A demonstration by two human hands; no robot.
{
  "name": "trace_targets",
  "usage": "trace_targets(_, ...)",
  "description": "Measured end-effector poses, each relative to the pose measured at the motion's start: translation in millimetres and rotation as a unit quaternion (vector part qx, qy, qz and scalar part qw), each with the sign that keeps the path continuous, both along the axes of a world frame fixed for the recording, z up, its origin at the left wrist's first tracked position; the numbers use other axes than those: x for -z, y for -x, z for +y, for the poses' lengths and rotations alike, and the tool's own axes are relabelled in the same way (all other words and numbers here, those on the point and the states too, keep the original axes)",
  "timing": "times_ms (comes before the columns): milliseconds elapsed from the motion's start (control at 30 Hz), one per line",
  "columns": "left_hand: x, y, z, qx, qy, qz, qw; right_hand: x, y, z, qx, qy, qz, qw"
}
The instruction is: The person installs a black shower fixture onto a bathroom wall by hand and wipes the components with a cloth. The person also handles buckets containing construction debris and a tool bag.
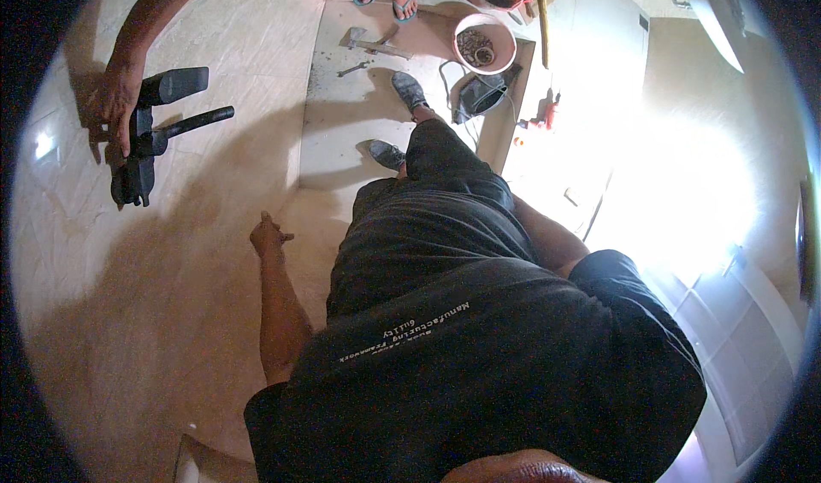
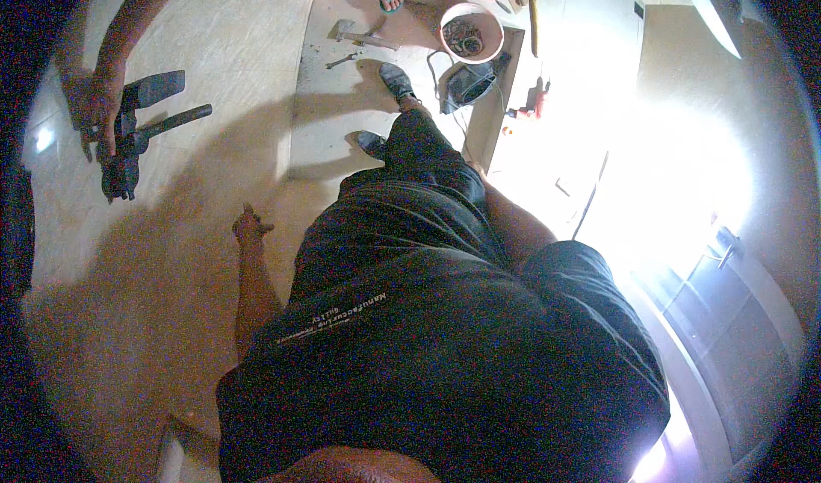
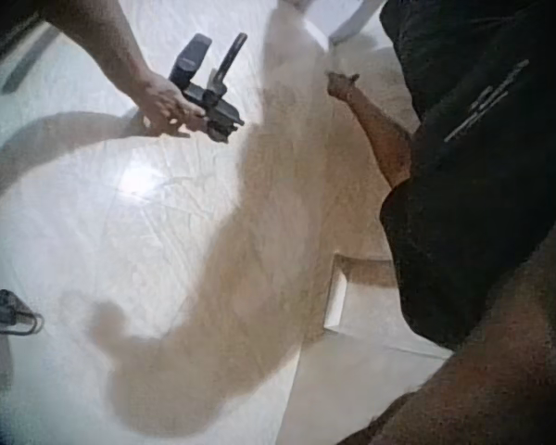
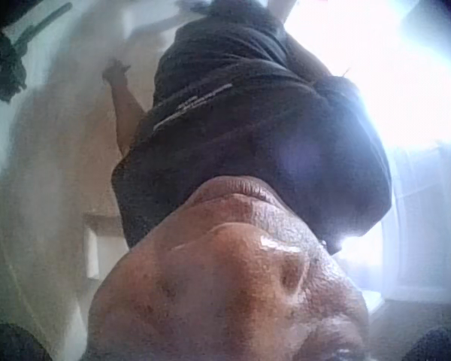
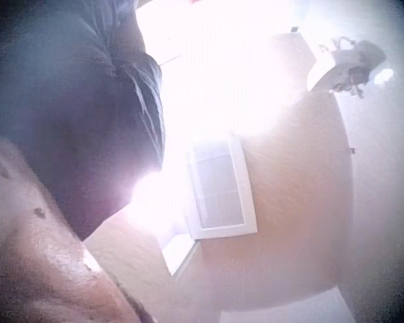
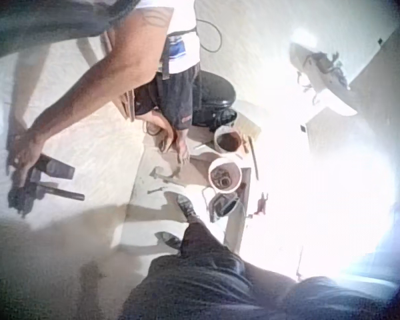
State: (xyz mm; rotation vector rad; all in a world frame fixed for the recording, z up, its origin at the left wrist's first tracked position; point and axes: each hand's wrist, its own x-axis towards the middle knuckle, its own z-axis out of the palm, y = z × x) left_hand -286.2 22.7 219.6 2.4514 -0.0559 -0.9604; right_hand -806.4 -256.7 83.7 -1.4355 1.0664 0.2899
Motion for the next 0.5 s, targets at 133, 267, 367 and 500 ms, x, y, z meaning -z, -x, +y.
trace_targets(133,7,7,-12,0.021,-0.028,0.036,0.999,8,-1,-7,-0.153,0.23,0.091,0.957)
trace_targets(267,3,34,-54,0.091,0.068,0.091,0.989,11,-30,-27,-0.117,0.28,0.22,0.927)
trace_targets(367,-12,52,-86,0.06,0.08,0.156,0.983,25,-36,-56,-0.216,0.27,0.188,0.919)
trace_targets(500,2,52,-105,0.024,0.076,0.208,0.975,62,-18,-85,-0.028,0.327,0.032,0.944)
